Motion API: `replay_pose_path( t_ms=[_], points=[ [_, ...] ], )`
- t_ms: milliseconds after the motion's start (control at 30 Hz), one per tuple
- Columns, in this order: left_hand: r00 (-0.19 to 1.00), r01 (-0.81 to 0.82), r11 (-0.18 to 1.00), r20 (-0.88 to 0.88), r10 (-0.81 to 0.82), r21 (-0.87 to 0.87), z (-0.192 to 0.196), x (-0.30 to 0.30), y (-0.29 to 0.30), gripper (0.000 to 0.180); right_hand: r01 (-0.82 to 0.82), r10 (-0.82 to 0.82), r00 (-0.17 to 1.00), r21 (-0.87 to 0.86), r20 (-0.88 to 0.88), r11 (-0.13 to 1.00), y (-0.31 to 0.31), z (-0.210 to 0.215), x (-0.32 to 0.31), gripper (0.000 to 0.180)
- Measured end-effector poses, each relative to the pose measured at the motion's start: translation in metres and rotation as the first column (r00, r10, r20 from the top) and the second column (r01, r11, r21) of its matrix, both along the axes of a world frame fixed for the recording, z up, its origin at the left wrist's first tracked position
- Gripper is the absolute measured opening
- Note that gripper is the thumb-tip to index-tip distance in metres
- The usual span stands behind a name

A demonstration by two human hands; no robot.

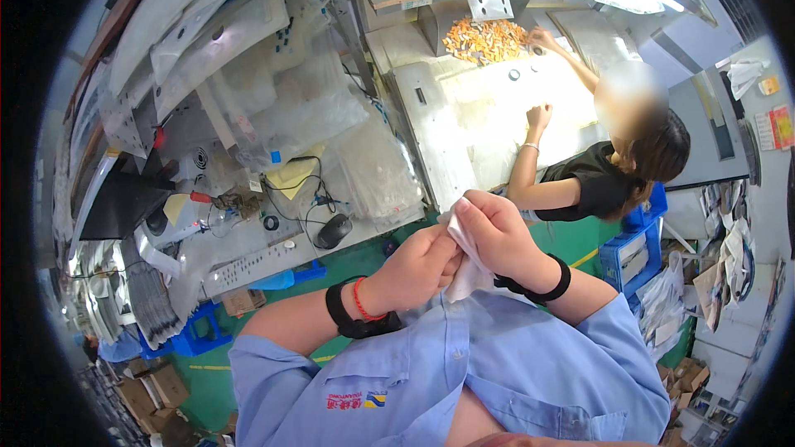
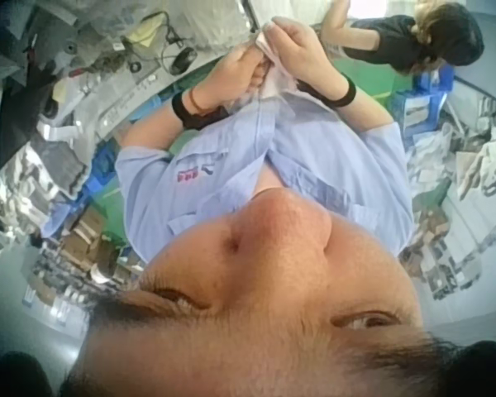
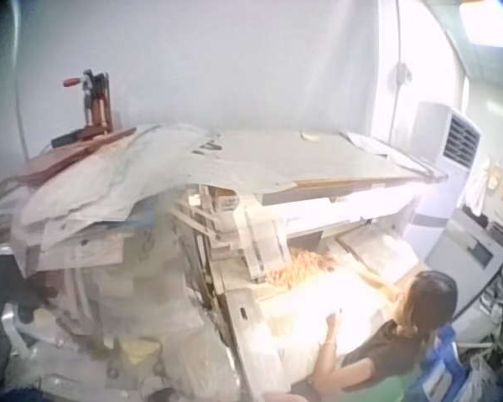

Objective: Inspecting and cleaning small metal components using a cloth and manual assembly tools at various workstations in a factory.

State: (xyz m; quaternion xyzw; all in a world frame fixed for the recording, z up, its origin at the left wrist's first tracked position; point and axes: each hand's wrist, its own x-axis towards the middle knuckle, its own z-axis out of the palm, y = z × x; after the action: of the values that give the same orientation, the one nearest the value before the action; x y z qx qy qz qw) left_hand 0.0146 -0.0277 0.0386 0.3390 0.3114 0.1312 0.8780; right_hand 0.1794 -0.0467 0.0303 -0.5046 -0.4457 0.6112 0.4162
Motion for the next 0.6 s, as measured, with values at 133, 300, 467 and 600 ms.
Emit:
replay_pose_path(
  t_ms=[133,300,467,600],
  points=[
    [0.997,-0.071,0.994,0.004,0.071,0.079,0.004,0.002,0.001,0.023,-0.027,-0.012,0.979,0.189,0.202,0.982,0.008,0.006,0.001,0.026],
    [0.993,-0.074,0.975,-0.075,0.092,0.207,0.005,0.002,0.0,0.024,-0.111,0.013,0.925,0.237,0.38,0.965,0.015,0.013,0.0,0.022],
    [0.995,-0.065,0.95,-0.051,0.084,0.306,0.002,0.0,0.0,0.025,-0.027,-0.013,0.983,0.212,0.184,0.977,0.014,0.008,-0.005,0.022],
    [0.993,-0.098,0.906,-0.021,0.117,0.411,0.004,-0.002,-0.002,0.027,-0.064,0.022,0.986,0.255,0.166,0.965,0.013,0.013,-0.007,0.021]
  ],
)
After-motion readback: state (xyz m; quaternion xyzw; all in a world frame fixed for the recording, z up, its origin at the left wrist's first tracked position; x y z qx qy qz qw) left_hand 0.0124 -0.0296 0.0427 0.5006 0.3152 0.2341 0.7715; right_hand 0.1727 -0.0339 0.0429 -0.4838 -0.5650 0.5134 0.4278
